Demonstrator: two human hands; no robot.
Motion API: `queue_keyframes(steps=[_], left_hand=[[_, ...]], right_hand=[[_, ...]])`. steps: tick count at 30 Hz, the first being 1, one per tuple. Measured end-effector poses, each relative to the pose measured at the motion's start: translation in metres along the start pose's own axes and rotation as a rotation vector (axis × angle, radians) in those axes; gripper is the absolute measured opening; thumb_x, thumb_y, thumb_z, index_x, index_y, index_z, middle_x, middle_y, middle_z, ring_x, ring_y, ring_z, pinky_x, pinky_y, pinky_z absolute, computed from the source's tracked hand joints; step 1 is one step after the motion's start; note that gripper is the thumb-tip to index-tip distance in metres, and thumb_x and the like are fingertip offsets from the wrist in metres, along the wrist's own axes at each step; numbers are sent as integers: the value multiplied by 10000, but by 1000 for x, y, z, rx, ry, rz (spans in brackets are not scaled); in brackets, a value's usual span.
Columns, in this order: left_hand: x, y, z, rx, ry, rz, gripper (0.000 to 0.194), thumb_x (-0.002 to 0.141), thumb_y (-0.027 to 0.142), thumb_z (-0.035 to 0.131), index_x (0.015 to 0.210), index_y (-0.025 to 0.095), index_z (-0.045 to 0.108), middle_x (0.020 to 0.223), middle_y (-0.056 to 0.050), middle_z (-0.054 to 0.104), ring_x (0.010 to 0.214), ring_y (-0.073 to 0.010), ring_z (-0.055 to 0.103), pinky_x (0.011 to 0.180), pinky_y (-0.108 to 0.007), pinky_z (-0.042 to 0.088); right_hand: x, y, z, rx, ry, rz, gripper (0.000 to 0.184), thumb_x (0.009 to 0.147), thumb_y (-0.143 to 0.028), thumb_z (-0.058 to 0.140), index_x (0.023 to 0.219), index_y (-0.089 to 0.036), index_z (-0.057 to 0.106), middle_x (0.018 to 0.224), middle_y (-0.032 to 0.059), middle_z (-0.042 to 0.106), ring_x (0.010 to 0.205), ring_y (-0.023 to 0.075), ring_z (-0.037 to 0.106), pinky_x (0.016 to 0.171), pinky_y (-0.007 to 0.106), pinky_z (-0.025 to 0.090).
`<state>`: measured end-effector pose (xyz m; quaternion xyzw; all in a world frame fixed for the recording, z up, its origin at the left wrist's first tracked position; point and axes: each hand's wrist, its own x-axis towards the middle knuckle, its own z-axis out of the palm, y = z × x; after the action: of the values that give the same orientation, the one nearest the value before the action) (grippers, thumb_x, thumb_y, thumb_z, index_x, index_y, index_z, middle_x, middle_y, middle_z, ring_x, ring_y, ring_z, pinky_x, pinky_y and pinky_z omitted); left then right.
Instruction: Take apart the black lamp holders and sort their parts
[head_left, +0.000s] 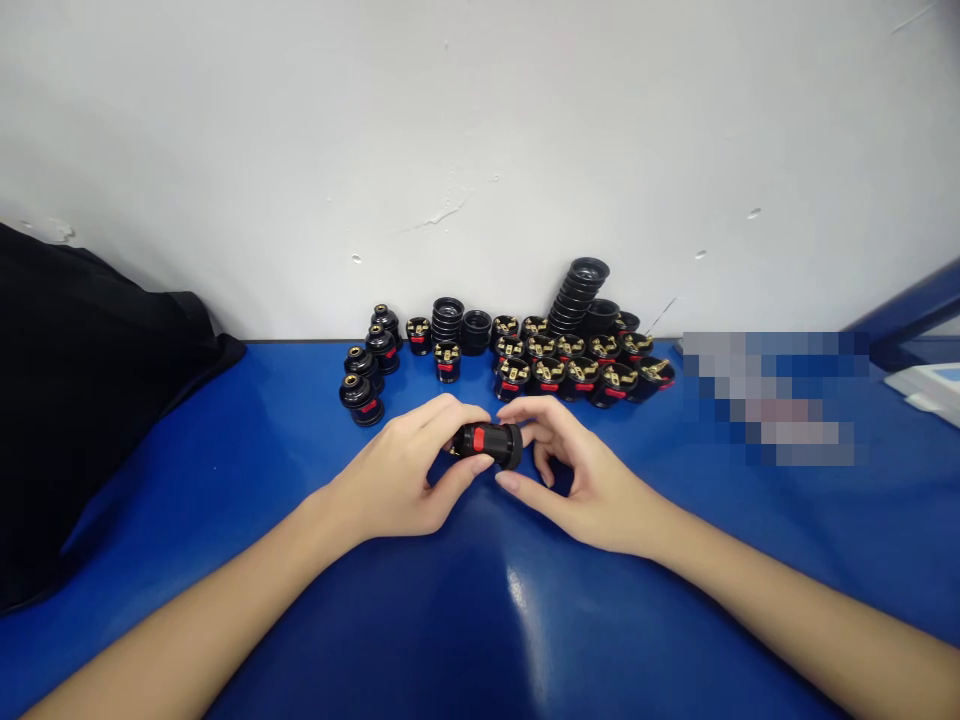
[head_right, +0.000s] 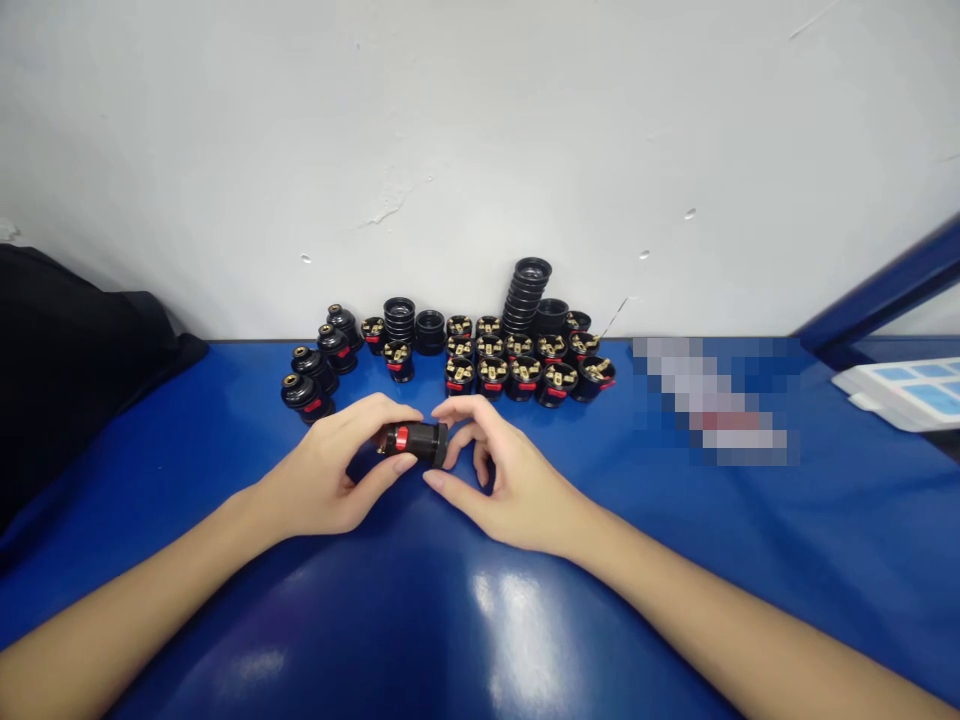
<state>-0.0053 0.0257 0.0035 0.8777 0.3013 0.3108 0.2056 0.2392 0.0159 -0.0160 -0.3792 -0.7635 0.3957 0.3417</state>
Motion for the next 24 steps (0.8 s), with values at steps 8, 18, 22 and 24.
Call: queue_keyframes(steps=[8,18,22,24], left_hand=[[0,0,1,8,18,13,275,1025,218,610,1297,186,578,1169,-79,686,1016,-193,671,911,-318,542],[0,0,1,8,24,-23,258,1036,240,608,1289,192,585,1112,-62,672,915,-167,638,835,-302,535],[0,-1,2,0,18,-44,257,1040,258,608,1289,197,587,1102,-62,667,884,-165,627,815,-305,537],[-1,-1,2,-6,26,-30,265,1039,248,608,1298,198,583,1127,-68,670,932,-172,638,844,-308,541]], right_hand=[[0,-2,1,26,23,1,353,1013,-376,671,1311,-265,518,1131,59,701,733,147,637,576,274,499],[-1,6,4,114,70,-59,325,999,-326,712,1294,-266,589,1136,62,716,895,184,732,811,348,650],[0,3,4,198,63,-26,414,960,-321,767,1330,-271,588,1197,72,743,1042,228,780,949,396,669],[0,2,4,201,22,32,334,1017,-355,691,1326,-272,596,1133,62,781,999,224,800,932,395,680]])
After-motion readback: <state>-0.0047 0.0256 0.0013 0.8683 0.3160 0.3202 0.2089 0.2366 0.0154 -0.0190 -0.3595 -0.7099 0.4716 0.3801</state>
